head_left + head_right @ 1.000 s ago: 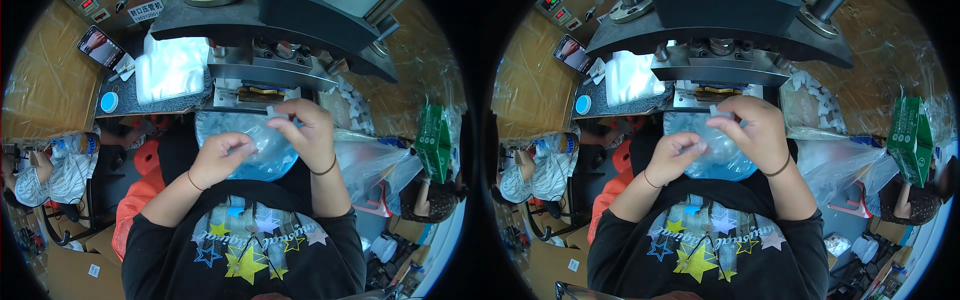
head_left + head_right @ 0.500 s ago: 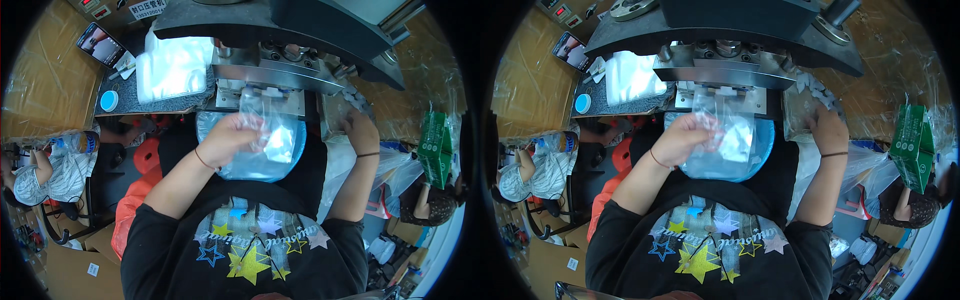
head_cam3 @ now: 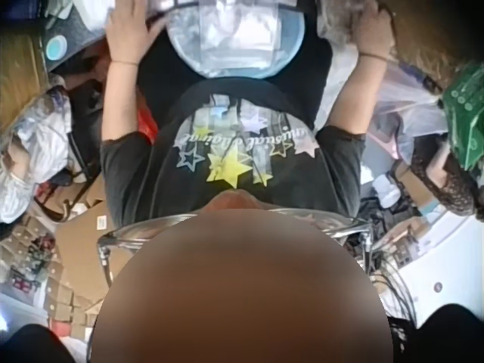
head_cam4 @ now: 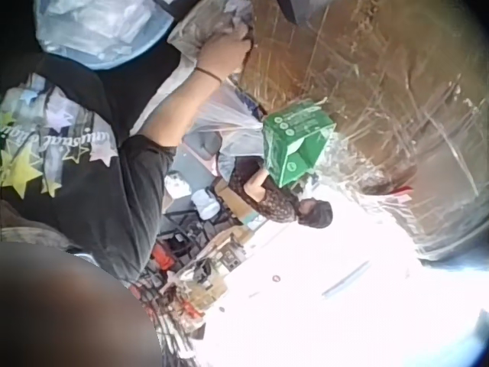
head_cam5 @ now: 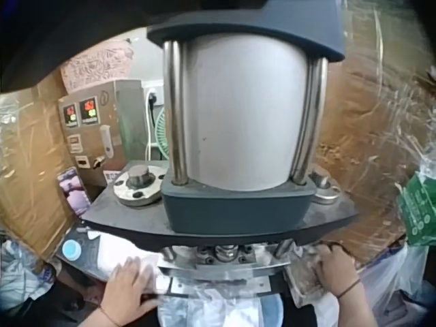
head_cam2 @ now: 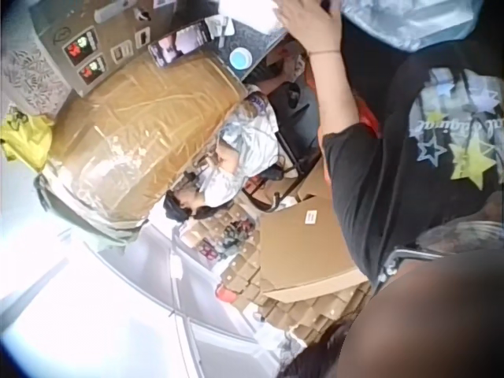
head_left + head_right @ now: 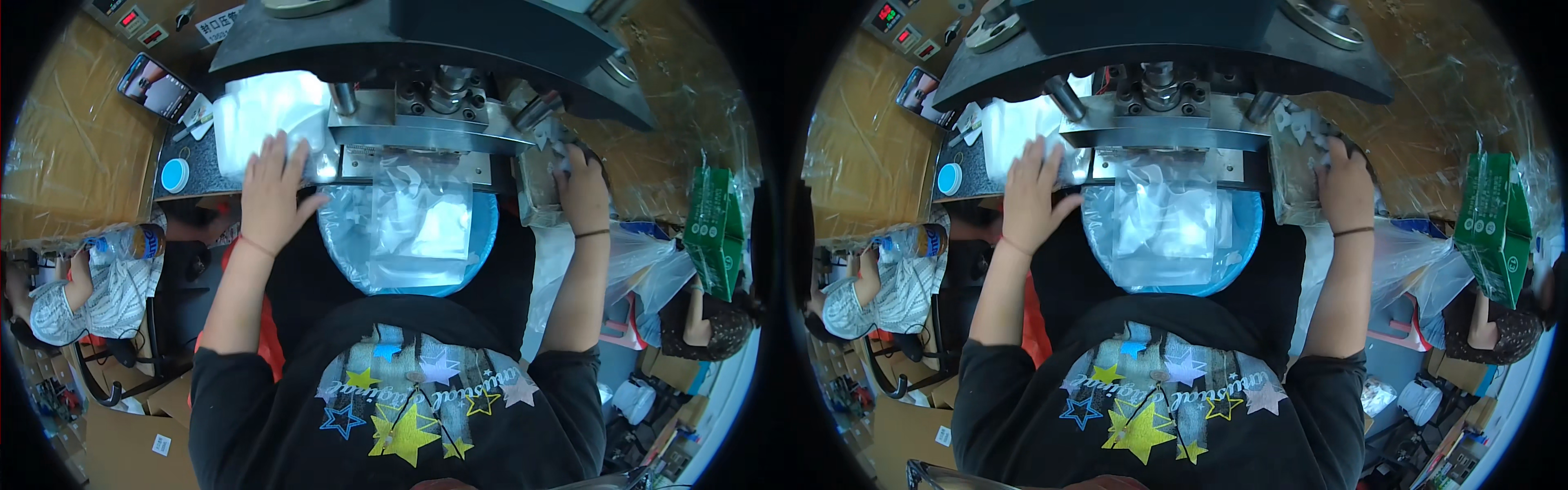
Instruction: Seal plastic bags using a heat-sealing machine.
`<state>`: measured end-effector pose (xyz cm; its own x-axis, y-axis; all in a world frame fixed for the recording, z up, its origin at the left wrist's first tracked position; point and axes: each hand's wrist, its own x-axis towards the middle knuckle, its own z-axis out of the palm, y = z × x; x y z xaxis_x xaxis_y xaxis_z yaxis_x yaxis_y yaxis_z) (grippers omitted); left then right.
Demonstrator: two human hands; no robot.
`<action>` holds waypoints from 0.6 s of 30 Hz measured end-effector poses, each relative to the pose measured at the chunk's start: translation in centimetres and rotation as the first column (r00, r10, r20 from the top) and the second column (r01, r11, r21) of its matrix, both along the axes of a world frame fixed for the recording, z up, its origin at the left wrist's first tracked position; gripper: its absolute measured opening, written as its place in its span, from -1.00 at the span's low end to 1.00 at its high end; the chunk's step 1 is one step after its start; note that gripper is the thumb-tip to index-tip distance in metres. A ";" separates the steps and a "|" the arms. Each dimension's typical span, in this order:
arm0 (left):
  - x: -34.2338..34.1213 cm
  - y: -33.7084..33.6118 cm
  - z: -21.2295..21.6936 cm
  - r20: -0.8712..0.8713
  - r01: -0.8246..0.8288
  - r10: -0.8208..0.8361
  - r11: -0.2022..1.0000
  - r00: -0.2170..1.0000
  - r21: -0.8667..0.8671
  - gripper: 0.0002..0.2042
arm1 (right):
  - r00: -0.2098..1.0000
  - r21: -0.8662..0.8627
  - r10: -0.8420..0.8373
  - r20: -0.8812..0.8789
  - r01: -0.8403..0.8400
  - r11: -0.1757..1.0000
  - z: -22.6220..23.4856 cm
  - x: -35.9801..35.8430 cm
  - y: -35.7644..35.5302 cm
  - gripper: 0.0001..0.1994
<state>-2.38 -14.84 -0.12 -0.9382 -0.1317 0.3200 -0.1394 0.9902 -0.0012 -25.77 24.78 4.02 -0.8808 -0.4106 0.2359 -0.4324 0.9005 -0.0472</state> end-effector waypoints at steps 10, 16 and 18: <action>2.8 4.3 0.6 -0.178 0.120 0.218 0.257 0.960 0.959 -0.73 | 0.982 -0.206 0.184 0.053 -0.169 0.964 -0.7 0.4 0.8 -0.72; 1.8 8.2 0.9 -0.092 0.097 -0.091 0.059 0.992 0.994 -0.83 | 0.992 -0.352 0.128 -0.017 -0.126 0.927 1.9 3.2 -0.6 -0.73; 1.4 9.5 1.1 -0.049 0.051 -0.127 0.012 0.991 0.999 -0.87 | 0.981 -0.432 0.182 -0.069 -0.194 0.881 3.2 5.6 -1.9 -0.71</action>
<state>-1.01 -5.35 1.01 -0.9767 -0.1996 -0.0792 -0.0871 0.0311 0.9957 -20.14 22.87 7.18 -0.7885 -0.4189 0.4503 -0.5979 0.6939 -0.4014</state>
